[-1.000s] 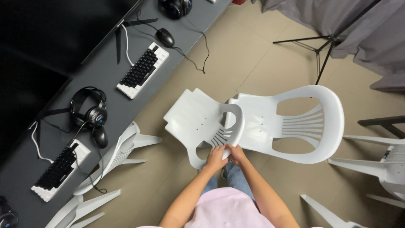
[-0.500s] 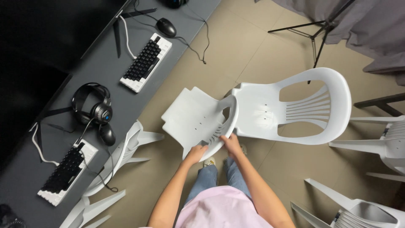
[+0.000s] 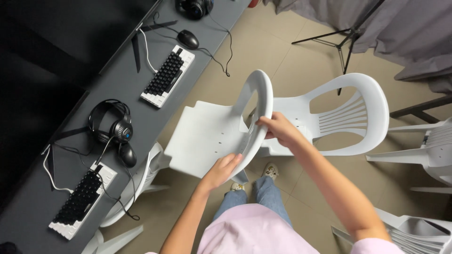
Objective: The person repeatedly picks up white plastic chairs from the floor and stacks them on top of other chairs against a wall. The person handles the chairs by hand, lifting and placing them one by one.
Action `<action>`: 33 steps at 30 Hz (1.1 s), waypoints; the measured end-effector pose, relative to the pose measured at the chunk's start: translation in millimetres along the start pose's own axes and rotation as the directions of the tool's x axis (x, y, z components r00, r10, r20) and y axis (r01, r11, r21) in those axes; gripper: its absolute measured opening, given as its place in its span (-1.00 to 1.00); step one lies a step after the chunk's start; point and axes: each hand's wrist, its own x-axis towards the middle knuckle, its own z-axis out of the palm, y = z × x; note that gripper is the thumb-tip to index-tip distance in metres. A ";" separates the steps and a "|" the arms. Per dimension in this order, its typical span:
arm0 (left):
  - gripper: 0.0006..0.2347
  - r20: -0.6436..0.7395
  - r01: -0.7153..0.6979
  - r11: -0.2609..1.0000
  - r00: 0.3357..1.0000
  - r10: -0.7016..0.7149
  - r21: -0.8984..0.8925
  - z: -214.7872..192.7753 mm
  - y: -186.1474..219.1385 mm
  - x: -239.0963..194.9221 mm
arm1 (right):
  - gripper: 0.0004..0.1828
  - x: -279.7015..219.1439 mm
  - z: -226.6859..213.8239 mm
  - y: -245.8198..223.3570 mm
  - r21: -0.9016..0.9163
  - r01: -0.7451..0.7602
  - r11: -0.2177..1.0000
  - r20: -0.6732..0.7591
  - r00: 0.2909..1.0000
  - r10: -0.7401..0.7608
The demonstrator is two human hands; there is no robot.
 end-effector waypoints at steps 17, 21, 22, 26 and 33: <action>-0.42 0.055 -0.339 0.940 0.940 0.337 0.033 50.8 169.6 -51.0 | -0.62 -111.3 -69.0 -135.8 -0.008 0.075 0.997 0.046 0.996 -0.074; -0.43 0.068 -0.396 0.915 0.918 0.392 0.079 77.9 198.6 -58.1 | -0.62 -141.5 -85.6 -154.9 -0.103 0.085 0.991 -0.007 0.996 -0.087; -0.43 0.065 -0.388 0.918 0.921 0.383 0.078 86.5 201.6 -56.9 | -0.62 -146.1 -93.5 -156.6 -0.101 0.079 0.992 -0.002 0.997 -0.079; -0.40 0.052 -0.377 0.922 0.926 0.374 0.093 124.3 223.0 -41.9 | -0.64 -158.9 -135.0 -173.5 -0.210 0.103 0.972 -0.023 0.994 -0.110; -0.37 0.024 -0.448 0.890 0.894 0.448 0.079 215.1 267.6 8.8 | -0.66 -169.8 -247.8 -189.4 -0.253 0.182 0.950 -0.007 0.982 -0.190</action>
